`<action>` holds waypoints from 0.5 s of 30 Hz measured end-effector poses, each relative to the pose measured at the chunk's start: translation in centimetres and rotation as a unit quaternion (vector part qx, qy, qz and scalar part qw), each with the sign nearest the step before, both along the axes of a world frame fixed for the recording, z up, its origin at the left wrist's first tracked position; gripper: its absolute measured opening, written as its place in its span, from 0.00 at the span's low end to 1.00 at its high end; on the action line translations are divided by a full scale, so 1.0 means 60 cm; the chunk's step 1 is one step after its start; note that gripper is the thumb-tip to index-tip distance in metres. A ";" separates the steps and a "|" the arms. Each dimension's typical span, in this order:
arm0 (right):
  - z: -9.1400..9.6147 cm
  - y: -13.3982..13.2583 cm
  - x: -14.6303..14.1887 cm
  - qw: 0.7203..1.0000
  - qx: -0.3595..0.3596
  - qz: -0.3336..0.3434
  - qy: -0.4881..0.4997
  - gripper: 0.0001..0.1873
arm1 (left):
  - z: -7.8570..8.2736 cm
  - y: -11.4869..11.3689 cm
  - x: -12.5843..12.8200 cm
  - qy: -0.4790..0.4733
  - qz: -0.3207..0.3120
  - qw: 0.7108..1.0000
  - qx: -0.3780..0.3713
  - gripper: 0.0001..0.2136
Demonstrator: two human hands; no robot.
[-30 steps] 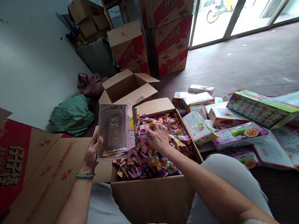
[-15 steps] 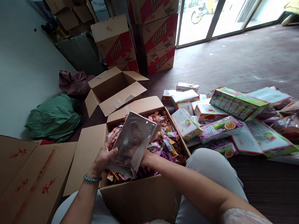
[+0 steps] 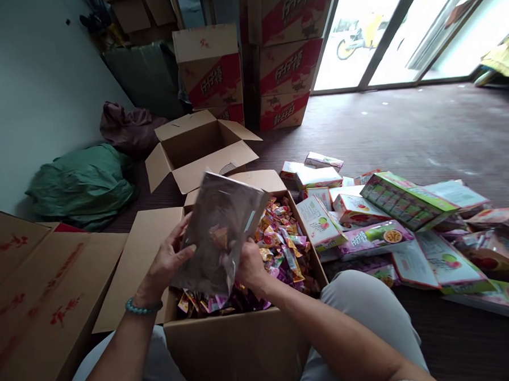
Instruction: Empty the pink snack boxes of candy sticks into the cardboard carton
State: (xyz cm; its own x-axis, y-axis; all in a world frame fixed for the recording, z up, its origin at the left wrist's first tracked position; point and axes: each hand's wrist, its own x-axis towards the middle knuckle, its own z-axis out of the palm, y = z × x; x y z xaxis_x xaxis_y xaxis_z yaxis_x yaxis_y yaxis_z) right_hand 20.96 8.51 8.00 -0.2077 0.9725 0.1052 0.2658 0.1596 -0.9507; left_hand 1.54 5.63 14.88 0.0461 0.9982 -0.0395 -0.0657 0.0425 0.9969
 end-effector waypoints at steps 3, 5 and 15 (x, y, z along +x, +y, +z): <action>0.035 0.028 0.026 0.996 -0.012 -0.087 0.010 0.12 | 0.021 -0.005 -0.029 -0.027 0.072 0.997 0.000 0.34; 0.043 0.054 0.060 0.992 -0.012 -0.129 -0.002 0.15 | 0.032 -0.013 -0.058 -0.022 0.121 0.992 0.010 0.33; -0.087 0.063 -0.009 0.938 0.005 0.089 -0.334 0.41 | 0.053 -0.062 -0.155 -0.199 0.441 0.874 0.045 0.22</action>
State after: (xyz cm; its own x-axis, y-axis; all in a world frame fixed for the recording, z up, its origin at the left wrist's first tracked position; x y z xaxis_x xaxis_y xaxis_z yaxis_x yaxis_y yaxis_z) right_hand 20.41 12.32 2.77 -0.3903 0.9156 -0.0971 0.7699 0.2667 -0.5798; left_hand -7.77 1.91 18.08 -0.7515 0.6498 -0.1146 -0.3748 -0.2775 0.8846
